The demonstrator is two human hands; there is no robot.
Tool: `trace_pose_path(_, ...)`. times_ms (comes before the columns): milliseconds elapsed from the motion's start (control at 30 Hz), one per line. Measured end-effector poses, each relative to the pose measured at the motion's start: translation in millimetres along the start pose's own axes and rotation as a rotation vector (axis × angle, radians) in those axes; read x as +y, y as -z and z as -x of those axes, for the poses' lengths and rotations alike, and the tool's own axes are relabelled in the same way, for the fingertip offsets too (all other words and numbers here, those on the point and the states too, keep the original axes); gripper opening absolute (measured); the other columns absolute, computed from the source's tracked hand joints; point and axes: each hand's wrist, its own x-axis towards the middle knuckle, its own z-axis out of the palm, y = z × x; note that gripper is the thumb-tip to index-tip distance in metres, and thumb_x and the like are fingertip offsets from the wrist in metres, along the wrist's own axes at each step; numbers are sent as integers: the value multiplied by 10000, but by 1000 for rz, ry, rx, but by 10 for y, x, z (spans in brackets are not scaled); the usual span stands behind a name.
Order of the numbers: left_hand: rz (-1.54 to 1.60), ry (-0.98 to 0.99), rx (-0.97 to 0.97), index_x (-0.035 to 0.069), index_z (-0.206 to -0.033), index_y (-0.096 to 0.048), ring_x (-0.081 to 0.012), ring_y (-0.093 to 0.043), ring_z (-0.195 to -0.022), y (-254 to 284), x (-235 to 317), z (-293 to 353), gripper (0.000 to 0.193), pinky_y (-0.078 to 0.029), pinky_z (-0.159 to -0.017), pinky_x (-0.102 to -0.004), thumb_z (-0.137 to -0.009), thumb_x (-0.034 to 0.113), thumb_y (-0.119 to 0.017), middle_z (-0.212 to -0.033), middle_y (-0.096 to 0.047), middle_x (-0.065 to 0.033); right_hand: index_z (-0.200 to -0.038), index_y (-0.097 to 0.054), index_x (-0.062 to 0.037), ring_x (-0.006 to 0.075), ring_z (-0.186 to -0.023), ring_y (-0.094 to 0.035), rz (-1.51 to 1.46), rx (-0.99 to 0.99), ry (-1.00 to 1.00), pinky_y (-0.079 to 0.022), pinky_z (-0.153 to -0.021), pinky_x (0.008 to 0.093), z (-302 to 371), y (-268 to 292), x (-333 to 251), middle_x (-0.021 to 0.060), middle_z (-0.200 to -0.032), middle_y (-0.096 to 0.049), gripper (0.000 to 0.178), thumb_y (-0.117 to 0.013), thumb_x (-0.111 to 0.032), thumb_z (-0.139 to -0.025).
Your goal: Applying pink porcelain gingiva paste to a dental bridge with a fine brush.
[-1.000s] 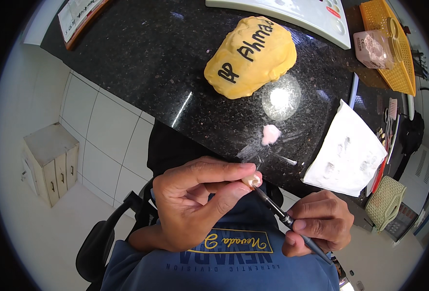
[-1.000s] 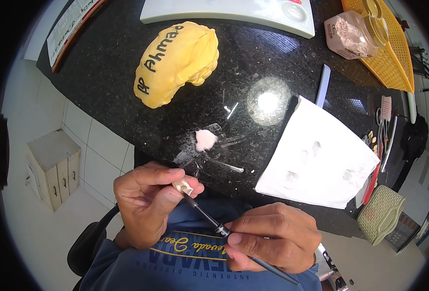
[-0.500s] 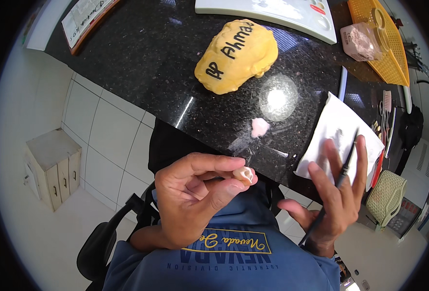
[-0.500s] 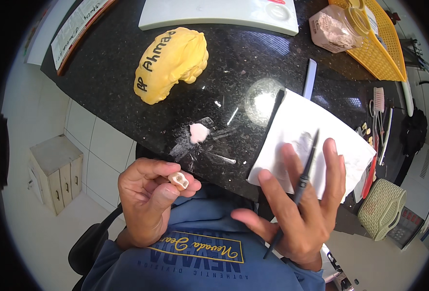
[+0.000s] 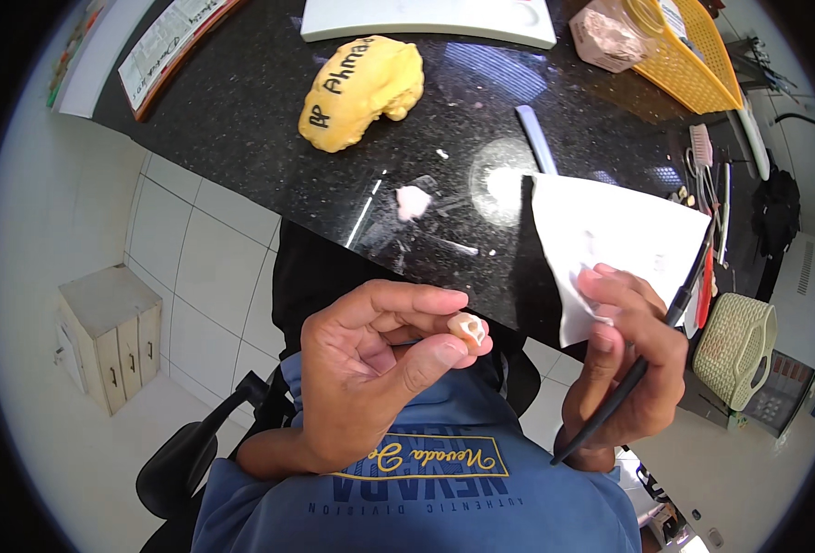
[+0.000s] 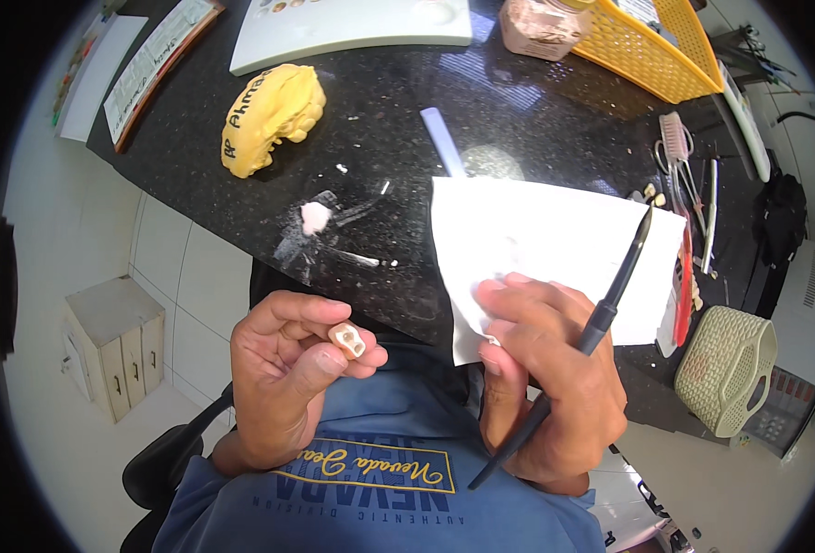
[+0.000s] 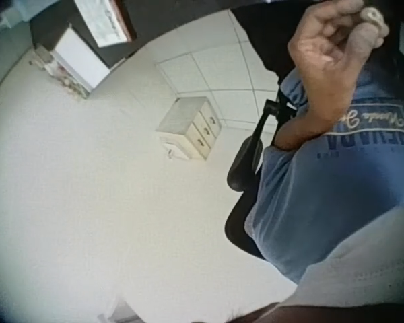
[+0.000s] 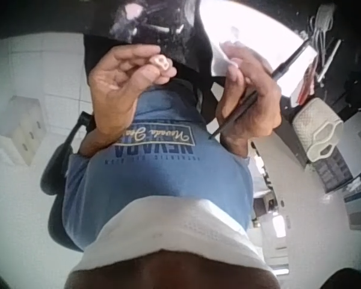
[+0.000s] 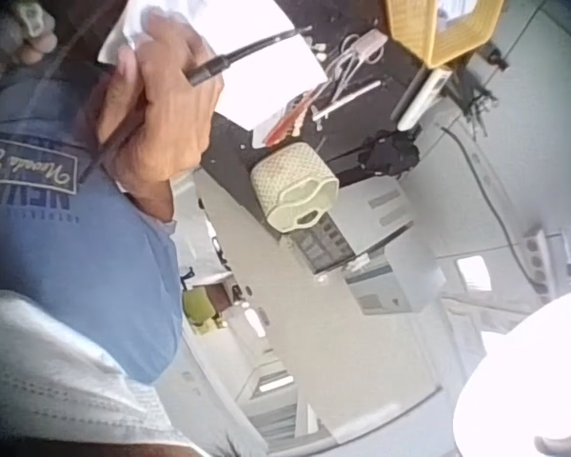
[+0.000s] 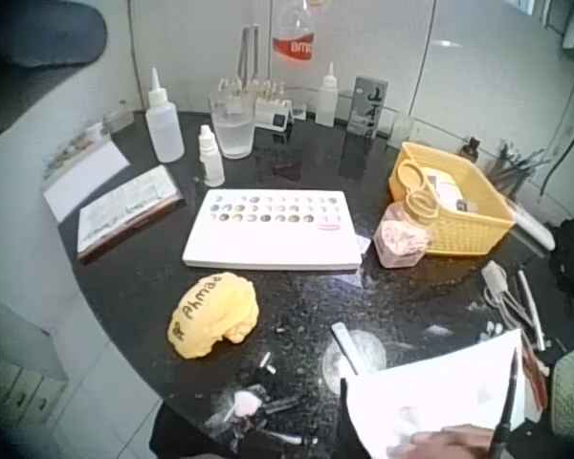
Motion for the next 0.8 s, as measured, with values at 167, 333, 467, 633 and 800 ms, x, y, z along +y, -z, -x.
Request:
trace_pose_path(167, 63, 34, -48, -58, -1027, -525, -222, -673, -816, -127, -16, -2, 204, -580, -715, -300, -847, 11, -594, -876, -651, -169, -887, -499, 71, 330, -775, -673, -364, 118, -97, -527, -753, 442, -11, -99, -37, 262, -787, -648, 109, -571, -6, -859)
trace_pose_path(333, 127, 139, -31, -52, -1020, -515, -197, -662, -824, -275, -2, -9, 209, -585, -708, -288, -843, 19, -600, -899, -642, -158, -909, -467, 43, 342, -864, -661, -568, 139, -207, -510, -813, 454, 23, -73, -86, 272, -828, -647, 159, -562, -84, -890)
trace_pose_path(467, 223, 161, -86, -79, -1026, -536, -214, -650, -905, -294, -5, -29, 205, -555, -816, -322, -843, -20, -609, -963, -641, -176, -936, -457, 17, 346, -927, -649, -550, 57, -240, -469, -880, 469, 54, 15, -82, 262, -885, -655, 194, -558, -146, -904)
trace_pose_path(633, 243, 136, -91, -75, -1032, -519, -203, -646, -909, -326, -49, -46, 213, -557, -811, -319, -851, -6, -607, -961, -633, -179, -873, -507, -66, 340, -1022, -619, -497, -43, -299, -412, -953, 466, 34, 79, -138, 199, -916, -677, 177, -636, -186, -858)
trace_pose_path(800, 227, 112, -70, -72, -1032, -515, -200, -645, -910, -344, -68, -62, 209, -560, -803, -314, -854, -4, -603, -955, -631, -176, -886, -502, -69, 338, -1034, -613, -438, -50, -252, -402, -965, 467, 79, 62, -113, 205, -924, -674, 208, -644, -218, -851)
